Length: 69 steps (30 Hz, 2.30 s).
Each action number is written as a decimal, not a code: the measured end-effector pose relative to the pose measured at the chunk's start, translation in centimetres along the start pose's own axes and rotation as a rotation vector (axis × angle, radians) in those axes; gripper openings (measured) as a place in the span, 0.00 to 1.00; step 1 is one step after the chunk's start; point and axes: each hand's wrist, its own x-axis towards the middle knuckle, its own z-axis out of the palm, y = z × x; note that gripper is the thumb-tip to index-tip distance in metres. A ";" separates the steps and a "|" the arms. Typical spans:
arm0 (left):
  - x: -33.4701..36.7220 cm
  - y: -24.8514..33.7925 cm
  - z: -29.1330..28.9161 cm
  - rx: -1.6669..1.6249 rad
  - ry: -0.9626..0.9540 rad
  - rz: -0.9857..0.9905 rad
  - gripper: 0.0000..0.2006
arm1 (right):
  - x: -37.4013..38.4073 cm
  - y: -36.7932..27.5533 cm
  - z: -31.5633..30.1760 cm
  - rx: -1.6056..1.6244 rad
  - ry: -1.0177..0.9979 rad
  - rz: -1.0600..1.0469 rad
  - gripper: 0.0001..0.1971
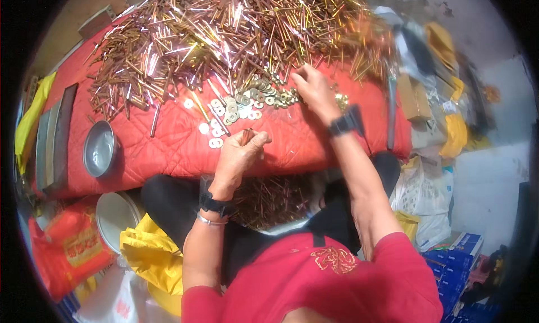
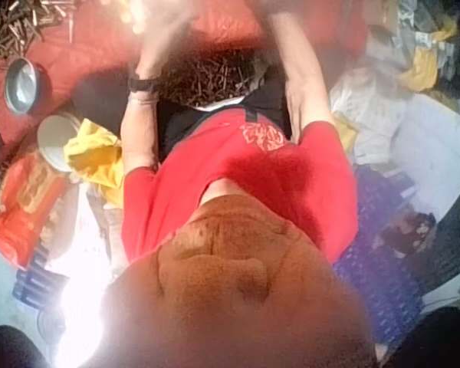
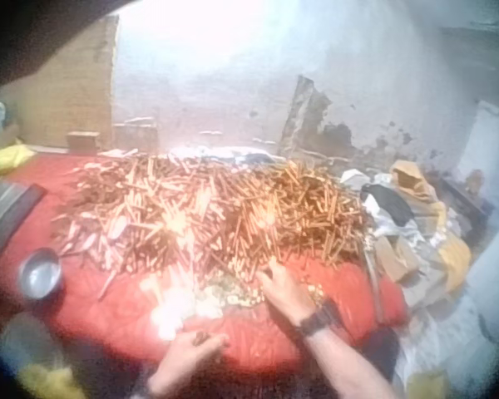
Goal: The recorder is sitting on a padded surface and manually assembling small metal tubes and washers from a large pile.
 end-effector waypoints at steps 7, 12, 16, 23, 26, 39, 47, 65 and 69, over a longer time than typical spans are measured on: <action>1.4 -0.7 -1.4 -0.574 0.131 -0.063 0.14 | 4.4 0.7 5.2 -0.468 0.003 0.145 0.17; 2.2 -1.6 -1.9 -0.700 0.035 -0.019 0.14 | 1.3 0.7 2.4 -0.041 0.023 0.131 0.08; 1.9 -1.0 0.4 -0.138 0.276 0.120 0.12 | -3.9 -2.5 1.4 0.243 0.004 0.063 0.07; 2.8 -1.9 1.5 0.697 0.269 0.759 0.12 | -7.8 -7.9 -0.8 0.630 -0.373 0.033 0.06; 2.4 -2.1 1.3 0.333 0.331 0.545 0.06 | -4.9 -6.0 -1.6 0.552 -0.355 0.129 0.07; 2.5 0.3 -1.7 -0.430 0.293 0.160 0.14 | 6.2 9.3 -3.6 -0.977 0.029 -0.653 0.04; 2.6 -1.4 -3.1 -0.577 0.365 0.174 0.11 | -0.8 0.1 -3.8 -0.379 0.052 -0.626 0.14; 1.9 -1.3 -2.8 -0.651 0.287 0.233 0.06 | -9.0 -5.8 0.5 -0.366 -0.503 -0.537 0.05; 1.8 -1.2 -3.0 -0.628 0.290 0.252 0.07 | -5.0 -9.1 2.9 -0.696 -0.811 -0.576 0.05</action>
